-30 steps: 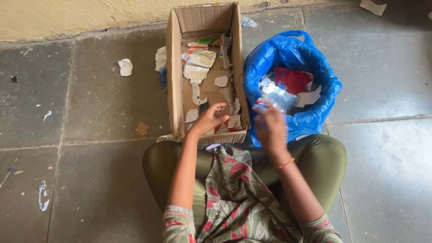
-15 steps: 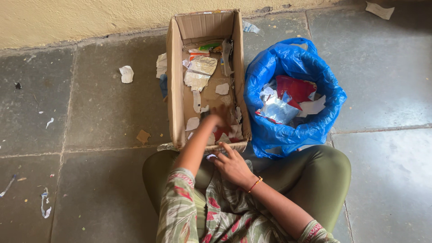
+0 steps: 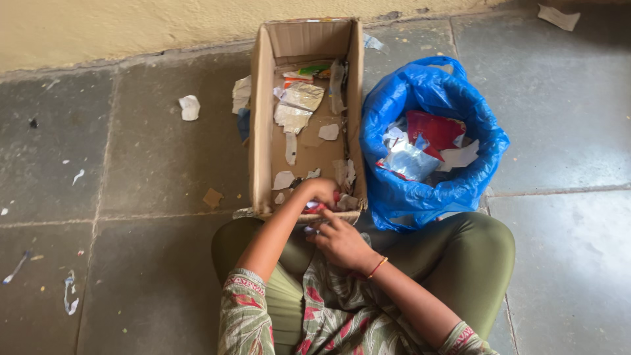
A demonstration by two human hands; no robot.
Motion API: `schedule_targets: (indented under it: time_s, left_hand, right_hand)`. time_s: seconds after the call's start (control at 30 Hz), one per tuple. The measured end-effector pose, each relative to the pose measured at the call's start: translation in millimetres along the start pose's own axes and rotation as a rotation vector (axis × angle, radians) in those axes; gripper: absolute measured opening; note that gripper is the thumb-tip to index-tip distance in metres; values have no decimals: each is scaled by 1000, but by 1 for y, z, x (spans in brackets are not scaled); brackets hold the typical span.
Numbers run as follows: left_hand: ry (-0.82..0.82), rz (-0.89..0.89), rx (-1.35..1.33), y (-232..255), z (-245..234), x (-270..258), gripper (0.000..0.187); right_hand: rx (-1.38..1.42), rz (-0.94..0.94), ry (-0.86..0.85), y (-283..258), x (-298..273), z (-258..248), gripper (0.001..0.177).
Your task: The person sits on the floor and transfers various pieces of trash, including plastic wrappers and paper scraps, from a cardboard box into a blue plastic bag. The person handles items one by one, picking them up from the box and placing them into the bag.
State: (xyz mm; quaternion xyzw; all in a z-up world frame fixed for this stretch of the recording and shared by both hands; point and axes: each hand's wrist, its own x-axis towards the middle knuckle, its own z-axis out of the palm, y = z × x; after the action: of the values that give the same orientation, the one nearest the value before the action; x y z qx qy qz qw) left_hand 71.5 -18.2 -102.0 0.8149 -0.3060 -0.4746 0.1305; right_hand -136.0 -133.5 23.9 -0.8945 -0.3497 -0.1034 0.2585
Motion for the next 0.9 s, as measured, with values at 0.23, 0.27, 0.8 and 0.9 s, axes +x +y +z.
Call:
schedule_targets:
  time_s: [0.23, 0.27, 0.8, 0.9]
  left_hand:
    - [604, 217, -426, 42, -32, -124, 32]
    - [691, 231, -506, 47, -28, -136, 30]
    - [981, 424, -1040, 55, 3, -106, 31]
    - [950, 445, -1233, 52, -10, -98, 33]
  right_hand:
    - [165, 367, 416, 4, 14, -47, 33]
    - [64, 340, 513, 5, 22, -55, 39]
    - [546, 629, 953, 112, 38, -89, 11]
    - [494, 462, 1140, 114, 19, -129, 13]
